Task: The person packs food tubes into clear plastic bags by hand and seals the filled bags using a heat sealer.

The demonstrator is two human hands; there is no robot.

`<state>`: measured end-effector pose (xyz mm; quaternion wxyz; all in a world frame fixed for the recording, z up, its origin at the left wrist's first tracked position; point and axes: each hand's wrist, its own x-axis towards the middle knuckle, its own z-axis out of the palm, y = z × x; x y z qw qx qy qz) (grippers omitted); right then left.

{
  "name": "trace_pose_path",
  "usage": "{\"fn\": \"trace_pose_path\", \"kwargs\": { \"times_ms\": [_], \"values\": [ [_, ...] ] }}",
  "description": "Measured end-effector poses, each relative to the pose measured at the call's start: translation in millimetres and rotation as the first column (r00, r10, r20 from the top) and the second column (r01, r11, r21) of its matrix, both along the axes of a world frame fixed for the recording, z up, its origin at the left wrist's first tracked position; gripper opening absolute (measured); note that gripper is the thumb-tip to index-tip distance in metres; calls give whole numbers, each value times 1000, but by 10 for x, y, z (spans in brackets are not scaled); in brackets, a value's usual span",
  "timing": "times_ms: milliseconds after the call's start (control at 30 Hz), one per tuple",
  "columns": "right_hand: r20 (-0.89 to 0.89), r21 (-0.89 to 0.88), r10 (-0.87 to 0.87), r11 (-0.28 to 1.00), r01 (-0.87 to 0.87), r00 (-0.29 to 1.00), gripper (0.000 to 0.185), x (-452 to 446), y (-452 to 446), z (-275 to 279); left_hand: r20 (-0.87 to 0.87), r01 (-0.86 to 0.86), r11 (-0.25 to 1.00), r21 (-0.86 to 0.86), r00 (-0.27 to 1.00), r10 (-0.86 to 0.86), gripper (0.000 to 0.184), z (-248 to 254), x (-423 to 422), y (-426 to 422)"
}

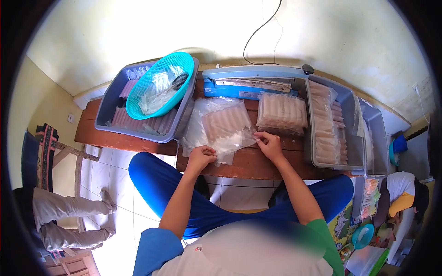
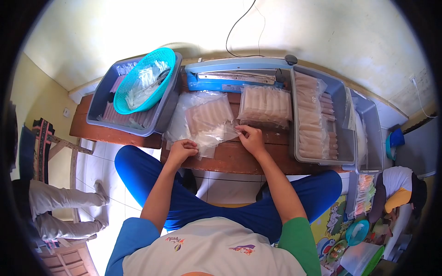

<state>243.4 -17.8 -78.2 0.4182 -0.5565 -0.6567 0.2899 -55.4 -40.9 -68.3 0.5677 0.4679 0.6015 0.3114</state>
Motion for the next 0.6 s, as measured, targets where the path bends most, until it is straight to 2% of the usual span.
{"fn": "trace_pose_path", "kwargs": {
  "times_ms": [67,100,167,300,367,400,433,467,500,567,600],
  "values": [
    [26,-5,13,1000,-13,1000,26,35,1,-8,-130,50,990,130,991,-33,19,-137,-26,6],
    [52,-10,28,1000,-28,998,27,41,3,-17,-130,50,990,130,991,-32,19,-87,-5,-1],
    [40,24,26,999,-27,999,28,27,1,-29,-474,102,954,280,880,46,14,78,85,-20],
    [30,57,-18,998,17,999,24,-26,5,-77,-499,62,943,326,859,116,11,66,137,-30],
    [33,114,-31,993,27,999,20,-60,31,-119,-524,118,858,501,830,192,12,-2,137,-25],
    [35,170,-46,985,40,998,16,-80,34,-104,-525,120,857,501,830,190,12,44,149,-19],
    [35,171,-49,984,42,998,16,-93,44,-83,-487,116,811,574,844,224,13,94,160,8],
    [76,246,-43,969,23,996,12,-106,70,-56,-446,109,757,645,858,256,13,150,168,49],
    [118,319,-39,948,0,992,8,-130,95,4,-445,110,754,647,858,256,13,228,171,98],
    [148,351,-51,936,-4,988,7,-193,152,240,-307,7,699,715,901,305,13,378,164,226],
    [178,381,-63,924,-9,982,6,-224,197,366,-305,6,694,720,901,308,13,386,166,299]
  ]
}}
